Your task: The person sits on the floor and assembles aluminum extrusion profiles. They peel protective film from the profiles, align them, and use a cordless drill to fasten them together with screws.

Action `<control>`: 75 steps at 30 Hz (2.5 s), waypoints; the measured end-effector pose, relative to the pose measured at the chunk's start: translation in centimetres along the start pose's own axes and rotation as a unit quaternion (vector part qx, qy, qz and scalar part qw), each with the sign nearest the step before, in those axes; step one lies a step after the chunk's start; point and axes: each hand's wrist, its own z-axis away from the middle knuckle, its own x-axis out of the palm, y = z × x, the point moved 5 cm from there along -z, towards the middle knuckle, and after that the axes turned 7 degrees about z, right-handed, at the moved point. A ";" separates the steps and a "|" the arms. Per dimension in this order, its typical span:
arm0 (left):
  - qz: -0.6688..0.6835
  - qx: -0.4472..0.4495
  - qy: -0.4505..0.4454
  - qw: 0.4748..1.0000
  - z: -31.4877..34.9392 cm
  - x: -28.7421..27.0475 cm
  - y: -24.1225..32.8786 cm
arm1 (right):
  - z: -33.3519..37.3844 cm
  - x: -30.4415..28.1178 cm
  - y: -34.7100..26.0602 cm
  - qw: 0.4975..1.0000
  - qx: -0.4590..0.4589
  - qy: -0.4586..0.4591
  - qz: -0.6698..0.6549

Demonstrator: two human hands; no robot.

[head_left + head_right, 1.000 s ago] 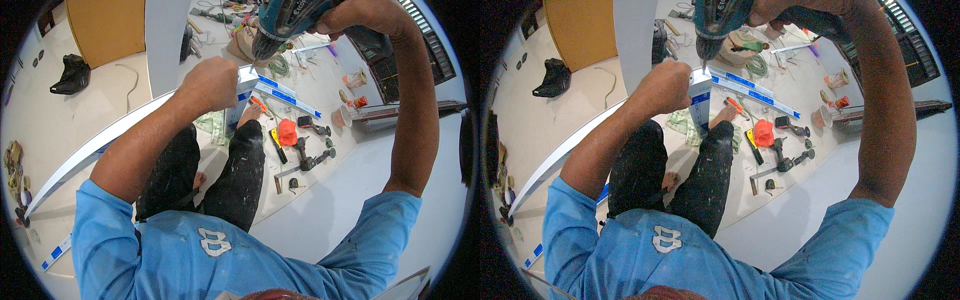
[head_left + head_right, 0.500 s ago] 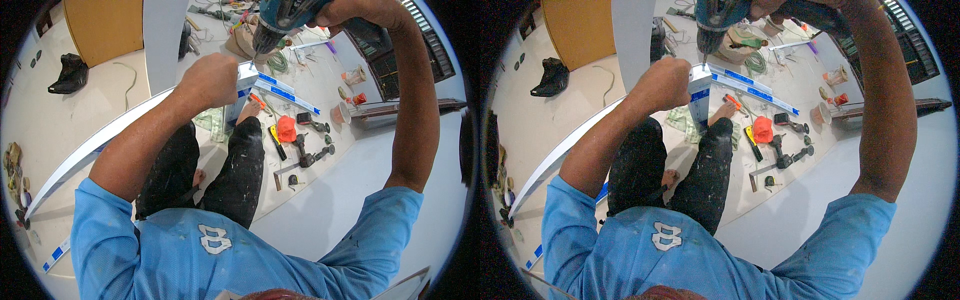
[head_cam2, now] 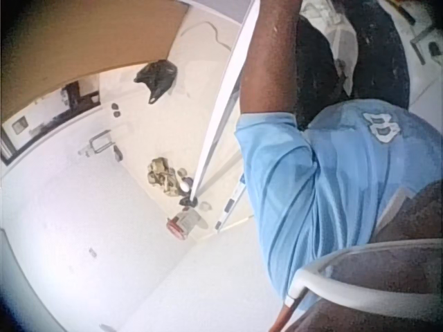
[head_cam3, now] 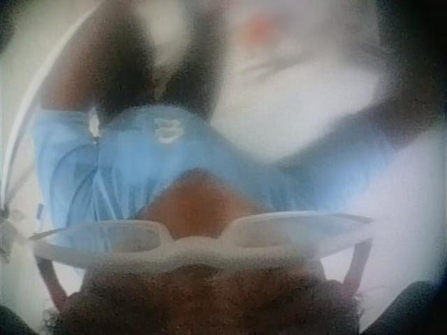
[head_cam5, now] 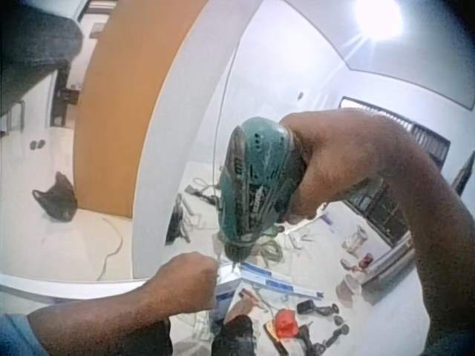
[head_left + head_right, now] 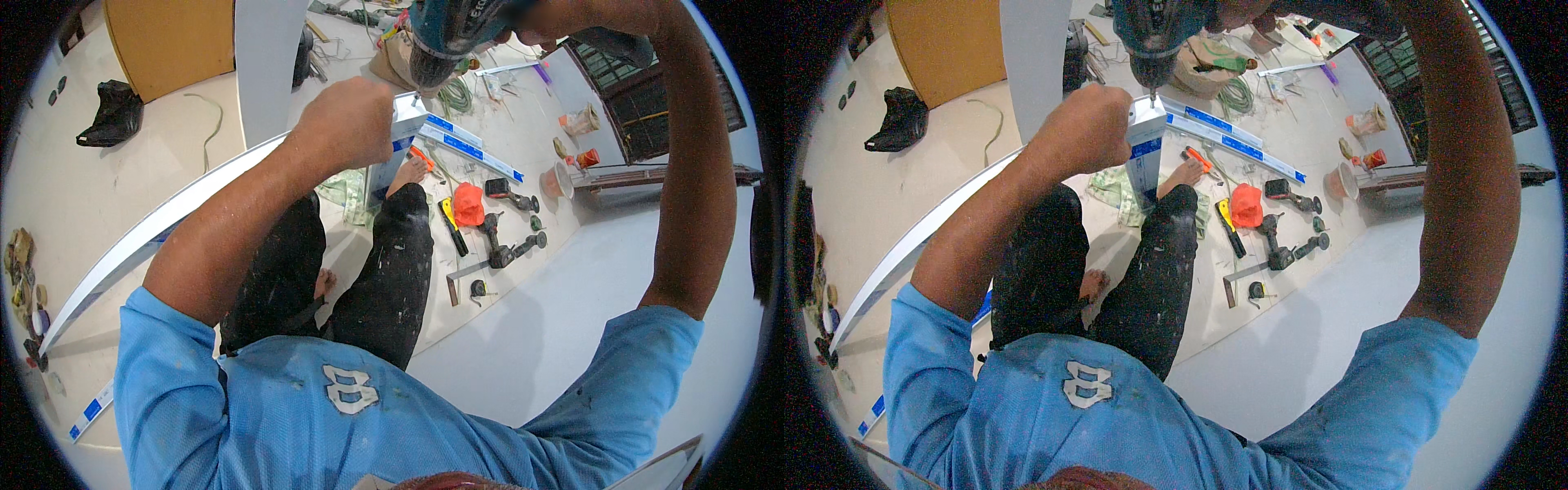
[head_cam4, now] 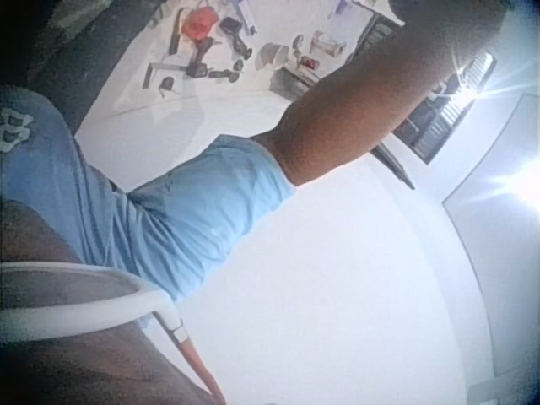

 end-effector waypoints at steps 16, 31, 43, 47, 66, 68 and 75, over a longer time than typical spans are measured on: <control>-0.003 -0.009 -0.008 1.000 -0.4 1.1 -0.8 | -2.5 -0.3 0.5 0.996 0.066 -0.063 0.010; -0.026 -0.014 -0.011 1.000 -1.2 1.0 -0.3 | -1.4 -0.4 0.9 0.996 -0.019 -0.075 -0.041; -0.020 0.007 -0.003 1.000 -1.4 1.3 -0.7 | -1.1 -0.4 1.1 0.999 -0.002 -0.040 -0.024; -0.012 0.011 0.007 1.000 -1.4 1.2 -0.7 | -0.9 -0.6 1.1 0.999 0.003 -0.036 -0.033; -0.025 -0.003 -0.002 1.000 -1.5 1.2 -0.9 | -0.8 -0.3 0.9 0.999 -0.001 -0.041 -0.026; -0.024 -0.004 -0.010 1.000 -1.4 1.3 -0.9 | -0.6 -0.1 0.8 0.997 -0.017 -0.058 -0.044; -0.046 -0.027 -0.027 0.998 -1.4 0.9 0.0 | -0.5 0.4 3.7 0.998 -0.021 0.015 -0.050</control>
